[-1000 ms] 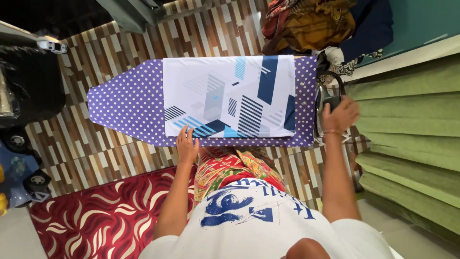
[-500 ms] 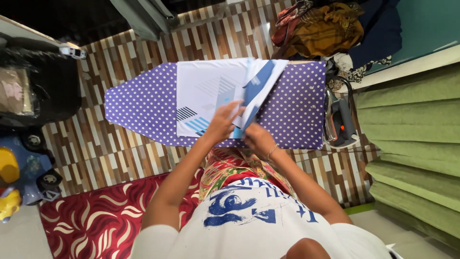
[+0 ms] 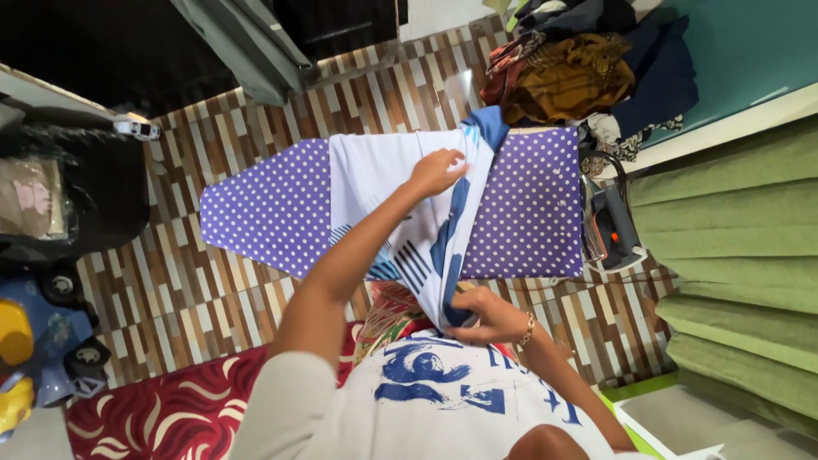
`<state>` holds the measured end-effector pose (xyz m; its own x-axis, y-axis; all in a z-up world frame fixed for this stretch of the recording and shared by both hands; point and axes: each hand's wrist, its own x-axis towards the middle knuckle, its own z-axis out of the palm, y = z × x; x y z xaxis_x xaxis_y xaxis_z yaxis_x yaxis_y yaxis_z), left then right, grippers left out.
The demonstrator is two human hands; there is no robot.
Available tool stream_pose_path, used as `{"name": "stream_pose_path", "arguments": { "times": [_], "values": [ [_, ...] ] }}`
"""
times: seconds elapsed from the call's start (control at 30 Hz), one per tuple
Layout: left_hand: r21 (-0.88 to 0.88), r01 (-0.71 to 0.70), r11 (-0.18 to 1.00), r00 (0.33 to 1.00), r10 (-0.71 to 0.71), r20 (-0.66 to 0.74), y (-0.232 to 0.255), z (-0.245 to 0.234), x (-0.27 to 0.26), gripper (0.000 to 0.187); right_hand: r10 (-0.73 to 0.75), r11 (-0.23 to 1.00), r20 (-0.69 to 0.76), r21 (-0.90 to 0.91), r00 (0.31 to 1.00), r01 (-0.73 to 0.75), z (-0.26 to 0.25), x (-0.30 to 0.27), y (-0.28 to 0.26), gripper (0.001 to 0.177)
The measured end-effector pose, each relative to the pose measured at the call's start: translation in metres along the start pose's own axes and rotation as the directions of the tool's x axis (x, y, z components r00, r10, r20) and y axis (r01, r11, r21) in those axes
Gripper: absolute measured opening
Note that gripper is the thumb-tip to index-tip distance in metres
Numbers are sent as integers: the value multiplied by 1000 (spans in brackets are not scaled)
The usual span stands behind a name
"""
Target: Iron a white and blue athletic shirt and then fold it on an ironing board.
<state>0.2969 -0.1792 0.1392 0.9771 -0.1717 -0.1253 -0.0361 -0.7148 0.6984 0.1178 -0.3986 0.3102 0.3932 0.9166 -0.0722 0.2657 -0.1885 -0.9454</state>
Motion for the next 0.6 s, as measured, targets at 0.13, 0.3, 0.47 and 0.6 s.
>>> {"name": "stream_pose_path", "arguments": {
  "times": [0.13, 0.3, 0.47, 0.6],
  "values": [
    [289, 108, 951, 985, -141, 96, 9, 59, 49, 78, -66, 998, 34, -23, 997, 67, -5, 1, -8, 42],
    [230, 415, 880, 909, -393, -136, -38, 80, 111, 23, -254, 953, -91, -191, 963, 233, -53, -57, 4, 45],
    [-780, 365, 508, 582, -778, -234, -78, -94, 174, 51, 195, 960, -451, -93, 871, -264, -147, -110, 76, 33],
    [-983, 10, 181, 597, -790, -140, -46, -237, 167, 57, 116, 748, -833, -285, 541, -599, -206, -44, 39, 25]
  ]
}}
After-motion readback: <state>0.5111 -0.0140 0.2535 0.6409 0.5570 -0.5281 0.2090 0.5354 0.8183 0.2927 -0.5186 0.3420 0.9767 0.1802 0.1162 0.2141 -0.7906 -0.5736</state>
